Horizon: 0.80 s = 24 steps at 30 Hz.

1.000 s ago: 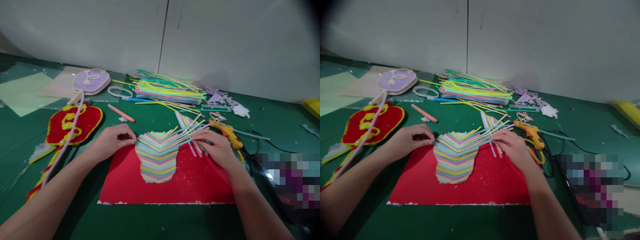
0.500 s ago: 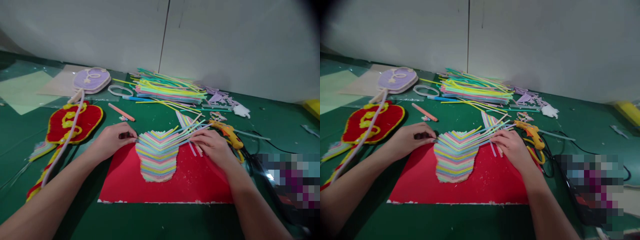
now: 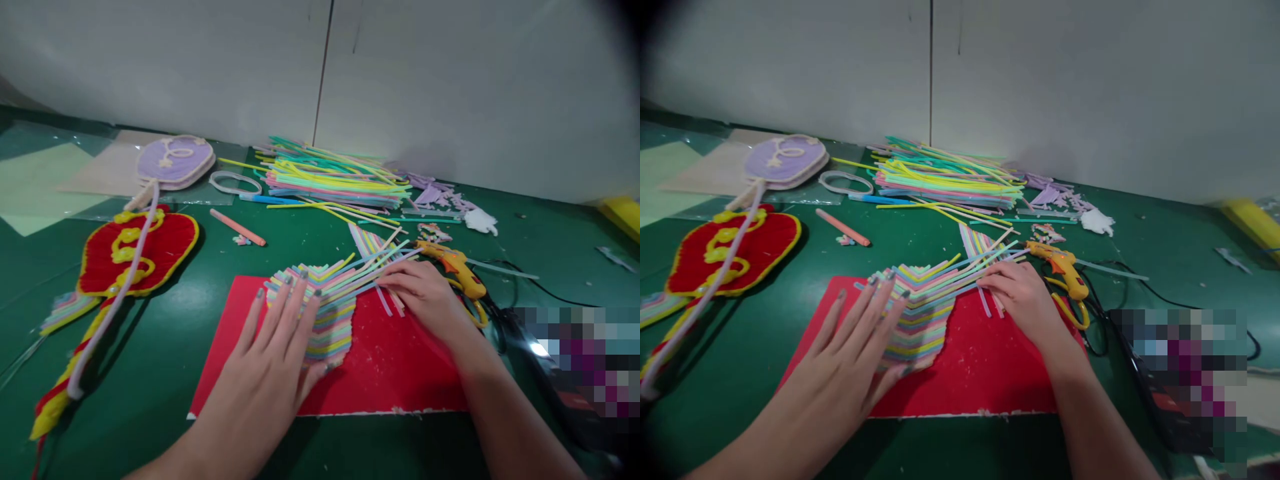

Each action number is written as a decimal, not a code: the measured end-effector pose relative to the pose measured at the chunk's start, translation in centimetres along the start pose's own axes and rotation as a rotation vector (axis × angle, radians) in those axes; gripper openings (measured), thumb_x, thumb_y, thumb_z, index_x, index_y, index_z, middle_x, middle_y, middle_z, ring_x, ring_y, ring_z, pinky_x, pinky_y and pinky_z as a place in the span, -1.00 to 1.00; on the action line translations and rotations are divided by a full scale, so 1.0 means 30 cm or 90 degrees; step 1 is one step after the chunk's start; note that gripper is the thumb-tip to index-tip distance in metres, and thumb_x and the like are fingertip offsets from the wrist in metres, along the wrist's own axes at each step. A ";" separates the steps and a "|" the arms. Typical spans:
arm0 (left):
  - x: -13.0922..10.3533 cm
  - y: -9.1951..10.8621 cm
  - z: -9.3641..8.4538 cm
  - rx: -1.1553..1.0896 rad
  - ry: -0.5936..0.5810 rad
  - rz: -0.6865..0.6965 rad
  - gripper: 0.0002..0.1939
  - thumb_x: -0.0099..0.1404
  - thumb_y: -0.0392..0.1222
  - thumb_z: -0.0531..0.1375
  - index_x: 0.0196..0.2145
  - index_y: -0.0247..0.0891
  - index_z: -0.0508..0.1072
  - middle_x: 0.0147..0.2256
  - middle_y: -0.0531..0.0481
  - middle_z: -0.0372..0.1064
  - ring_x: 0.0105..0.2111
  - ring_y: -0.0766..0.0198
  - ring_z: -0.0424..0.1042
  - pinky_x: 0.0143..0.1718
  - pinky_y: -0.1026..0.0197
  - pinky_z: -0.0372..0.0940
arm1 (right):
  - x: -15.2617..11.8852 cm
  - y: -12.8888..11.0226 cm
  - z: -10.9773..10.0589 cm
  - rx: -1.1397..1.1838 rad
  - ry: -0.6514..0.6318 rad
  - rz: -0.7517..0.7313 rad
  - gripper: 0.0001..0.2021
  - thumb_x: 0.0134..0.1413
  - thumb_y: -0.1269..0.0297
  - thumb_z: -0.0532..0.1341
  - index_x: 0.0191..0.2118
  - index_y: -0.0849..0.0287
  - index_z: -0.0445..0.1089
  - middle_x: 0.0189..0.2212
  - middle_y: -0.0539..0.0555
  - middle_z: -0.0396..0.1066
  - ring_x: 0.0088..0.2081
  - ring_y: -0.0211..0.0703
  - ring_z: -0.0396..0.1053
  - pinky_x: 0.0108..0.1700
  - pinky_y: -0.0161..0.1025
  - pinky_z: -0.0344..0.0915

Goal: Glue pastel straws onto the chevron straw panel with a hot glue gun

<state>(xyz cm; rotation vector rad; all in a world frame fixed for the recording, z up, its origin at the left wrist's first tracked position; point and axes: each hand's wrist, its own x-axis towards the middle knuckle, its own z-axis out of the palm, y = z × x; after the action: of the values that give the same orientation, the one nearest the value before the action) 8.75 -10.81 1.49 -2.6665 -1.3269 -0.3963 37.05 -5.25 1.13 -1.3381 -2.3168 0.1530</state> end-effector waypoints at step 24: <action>-0.024 0.008 0.045 0.022 -0.059 -0.013 -0.28 0.36 0.25 -0.22 0.23 -0.30 0.21 0.28 -0.26 0.02 0.24 -0.13 0.08 0.14 -0.26 0.09 | 0.001 0.008 0.002 0.042 -0.008 0.018 -0.77 0.23 0.37 0.07 -0.19 0.06 0.48 -0.18 0.08 0.46 -0.13 -0.10 0.41 -0.07 -0.10 0.28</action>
<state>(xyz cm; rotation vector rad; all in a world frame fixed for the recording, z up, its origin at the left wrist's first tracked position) 8.75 -11.19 -0.02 -2.6742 -1.3742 -0.2531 37.21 -5.09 1.00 -1.3408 -2.2841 0.2452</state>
